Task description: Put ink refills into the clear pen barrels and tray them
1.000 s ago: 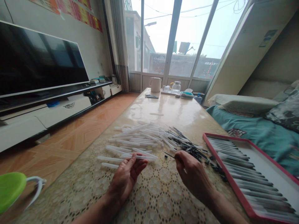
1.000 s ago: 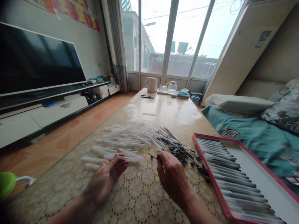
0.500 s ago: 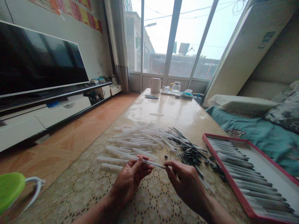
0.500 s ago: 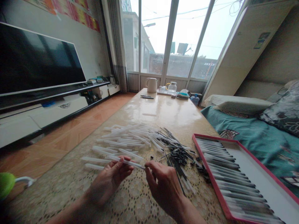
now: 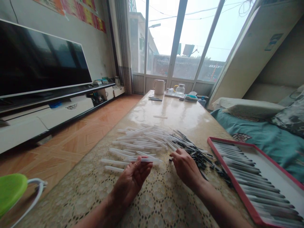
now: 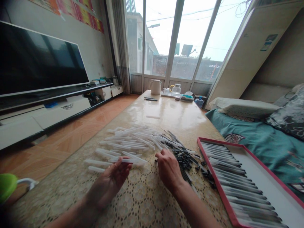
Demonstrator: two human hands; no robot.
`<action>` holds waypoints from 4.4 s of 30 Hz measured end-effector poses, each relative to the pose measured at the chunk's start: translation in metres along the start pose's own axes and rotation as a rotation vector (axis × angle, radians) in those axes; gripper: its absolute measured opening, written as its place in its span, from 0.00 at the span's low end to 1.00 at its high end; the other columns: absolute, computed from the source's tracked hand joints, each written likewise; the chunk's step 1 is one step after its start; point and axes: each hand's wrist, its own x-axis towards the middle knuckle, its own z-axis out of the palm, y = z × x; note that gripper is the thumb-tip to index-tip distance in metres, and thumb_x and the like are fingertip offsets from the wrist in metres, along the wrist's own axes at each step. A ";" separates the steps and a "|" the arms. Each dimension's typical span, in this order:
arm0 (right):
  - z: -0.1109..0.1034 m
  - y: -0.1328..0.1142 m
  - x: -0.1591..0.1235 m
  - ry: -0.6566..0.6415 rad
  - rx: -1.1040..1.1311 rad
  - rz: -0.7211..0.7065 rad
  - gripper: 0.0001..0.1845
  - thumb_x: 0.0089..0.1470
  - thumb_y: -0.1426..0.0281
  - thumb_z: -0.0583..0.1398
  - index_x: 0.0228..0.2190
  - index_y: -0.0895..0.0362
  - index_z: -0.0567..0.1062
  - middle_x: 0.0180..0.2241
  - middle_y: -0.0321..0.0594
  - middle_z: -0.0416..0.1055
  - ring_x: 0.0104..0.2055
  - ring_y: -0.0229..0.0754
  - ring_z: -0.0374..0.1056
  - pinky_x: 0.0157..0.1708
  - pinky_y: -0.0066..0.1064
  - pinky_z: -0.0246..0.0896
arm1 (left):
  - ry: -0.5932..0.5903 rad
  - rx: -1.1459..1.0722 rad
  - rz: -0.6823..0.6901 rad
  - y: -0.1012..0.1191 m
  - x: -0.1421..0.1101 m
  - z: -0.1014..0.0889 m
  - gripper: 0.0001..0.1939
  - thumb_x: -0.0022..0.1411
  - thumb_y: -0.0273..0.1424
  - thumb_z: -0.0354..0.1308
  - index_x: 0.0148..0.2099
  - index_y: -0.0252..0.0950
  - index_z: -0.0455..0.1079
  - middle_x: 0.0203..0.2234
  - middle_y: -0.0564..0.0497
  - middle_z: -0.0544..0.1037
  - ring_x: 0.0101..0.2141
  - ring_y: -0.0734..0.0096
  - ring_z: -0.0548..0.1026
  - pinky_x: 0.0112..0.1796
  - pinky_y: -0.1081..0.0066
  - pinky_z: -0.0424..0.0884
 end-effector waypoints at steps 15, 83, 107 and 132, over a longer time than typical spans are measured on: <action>-0.005 -0.032 -0.038 0.085 0.871 0.228 0.05 0.56 0.67 0.56 0.31 0.56 0.67 0.27 0.36 0.68 0.28 0.37 0.64 0.29 0.27 0.59 | -0.129 0.181 -0.030 -0.012 0.001 -0.004 0.04 0.59 0.25 0.58 0.37 0.31 0.73 0.28 0.44 0.82 0.33 0.67 0.80 0.39 0.70 0.74; 0.013 -0.027 -0.051 -0.023 0.571 0.149 0.20 0.60 0.52 0.43 0.34 0.54 0.64 0.17 0.32 0.70 0.19 0.37 0.65 0.22 0.25 0.53 | -0.213 0.362 -0.011 -0.016 0.004 -0.006 0.08 0.53 0.32 0.64 0.35 0.33 0.74 0.27 0.44 0.82 0.31 0.67 0.79 0.36 0.70 0.73; 0.014 -0.025 -0.053 -0.007 0.453 0.070 0.20 0.61 0.57 0.44 0.28 0.55 0.67 0.23 0.37 0.70 0.24 0.38 0.66 0.24 0.26 0.54 | -0.368 0.531 0.019 -0.019 0.008 -0.013 0.11 0.53 0.34 0.64 0.37 0.32 0.75 0.27 0.44 0.82 0.31 0.65 0.79 0.36 0.67 0.74; 0.017 -0.002 -0.050 0.282 0.752 0.358 0.13 0.59 0.61 0.48 0.38 0.56 0.65 0.19 0.31 0.64 0.18 0.35 0.59 0.19 0.24 0.55 | -0.333 2.229 0.789 0.032 0.102 0.009 0.31 0.62 0.49 0.42 0.63 0.44 0.53 0.62 0.41 0.56 0.62 0.45 0.49 0.55 0.40 0.42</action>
